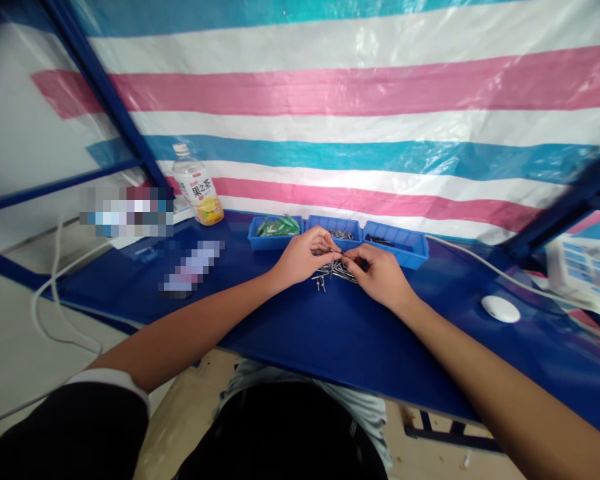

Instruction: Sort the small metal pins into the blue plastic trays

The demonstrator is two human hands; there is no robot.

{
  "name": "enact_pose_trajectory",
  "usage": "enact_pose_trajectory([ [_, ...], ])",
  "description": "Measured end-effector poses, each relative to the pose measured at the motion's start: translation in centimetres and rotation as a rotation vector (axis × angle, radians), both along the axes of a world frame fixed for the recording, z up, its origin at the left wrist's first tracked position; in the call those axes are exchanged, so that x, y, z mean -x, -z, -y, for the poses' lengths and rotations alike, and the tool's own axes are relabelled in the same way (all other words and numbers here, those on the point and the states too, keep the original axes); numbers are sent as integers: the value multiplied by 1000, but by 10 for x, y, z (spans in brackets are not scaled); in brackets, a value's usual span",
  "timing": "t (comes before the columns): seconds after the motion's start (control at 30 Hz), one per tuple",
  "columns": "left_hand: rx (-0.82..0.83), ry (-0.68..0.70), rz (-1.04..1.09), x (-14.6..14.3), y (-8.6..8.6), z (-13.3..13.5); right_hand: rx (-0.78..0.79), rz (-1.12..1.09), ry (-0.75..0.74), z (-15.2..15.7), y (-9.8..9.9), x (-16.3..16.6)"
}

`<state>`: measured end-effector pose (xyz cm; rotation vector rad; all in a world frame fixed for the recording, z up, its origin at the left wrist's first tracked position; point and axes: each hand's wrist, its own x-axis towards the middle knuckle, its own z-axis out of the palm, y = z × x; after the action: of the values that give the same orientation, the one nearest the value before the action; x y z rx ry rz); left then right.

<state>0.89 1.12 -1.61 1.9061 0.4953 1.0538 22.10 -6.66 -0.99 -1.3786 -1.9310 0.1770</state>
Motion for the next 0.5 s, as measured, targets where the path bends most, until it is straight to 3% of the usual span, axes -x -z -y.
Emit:
enact_pose_trajectory([
  [0.3,-14,-79,-8,-3,3,-1,101,-213,27,-12,6,-3],
  [0.5,-86,-148,-58,-2,3,-3,114,-294,272,-22,-1,-9],
])
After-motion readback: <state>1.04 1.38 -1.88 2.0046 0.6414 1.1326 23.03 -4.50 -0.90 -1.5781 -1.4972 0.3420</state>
